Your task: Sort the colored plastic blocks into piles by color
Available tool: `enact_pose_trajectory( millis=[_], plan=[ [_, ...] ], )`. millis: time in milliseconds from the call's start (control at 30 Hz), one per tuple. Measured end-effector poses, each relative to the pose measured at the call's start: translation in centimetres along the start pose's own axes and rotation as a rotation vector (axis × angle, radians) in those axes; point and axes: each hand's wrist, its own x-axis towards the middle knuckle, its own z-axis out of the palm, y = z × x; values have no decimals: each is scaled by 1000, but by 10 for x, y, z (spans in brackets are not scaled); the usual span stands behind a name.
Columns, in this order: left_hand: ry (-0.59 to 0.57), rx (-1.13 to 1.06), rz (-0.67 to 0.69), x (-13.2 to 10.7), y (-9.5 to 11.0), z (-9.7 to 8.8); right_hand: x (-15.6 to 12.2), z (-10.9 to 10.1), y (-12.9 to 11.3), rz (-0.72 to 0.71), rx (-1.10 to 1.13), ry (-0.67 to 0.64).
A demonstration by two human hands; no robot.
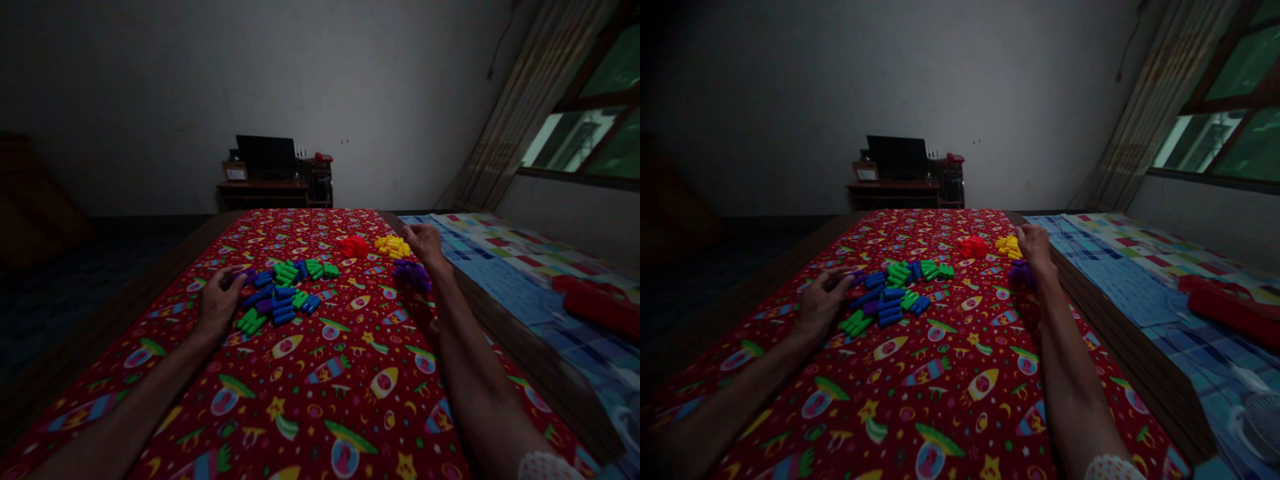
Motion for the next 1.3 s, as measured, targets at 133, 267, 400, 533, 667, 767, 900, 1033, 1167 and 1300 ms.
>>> enact_pose_trajectory(
  millis=[133, 267, 400, 533, 667, 767, 900, 1033, 1167, 1300],
  plan=[
    [-106, -171, -45, -12, 35, 3, -28, 15, -80, -306, 378, -284],
    [-317, -310, -71, -31, 54, 20, -86, 44, -137, -705, 512, -626],
    [-444, -315, 34, -41, 56, 30, -109, 63, -143, -763, 403, -607],
    [-321, -104, 184, -28, 50, 17, -76, 54, -119, -601, 274, -527],
    [-415, 218, 248, -2, 39, -6, -34, 25, -77, -321, -59, -434],
    [-715, 379, 281, 8, 31, -18, -15, 6, -38, -98, -321, -391],
    [-783, 514, 387, 9, 21, -19, -4, -9, 5, 47, -460, -499],
    [-750, 523, 439, 10, 17, -18, -2, -16, 30, 66, -461, -616],
    [-727, 487, 402, 13, 27, -21, 0, -18, 29, 112, -451, -604],
    [-626, 408, 371, 8, 45, -22, -5, -15, -15, -2, -385, -425]
  ],
)
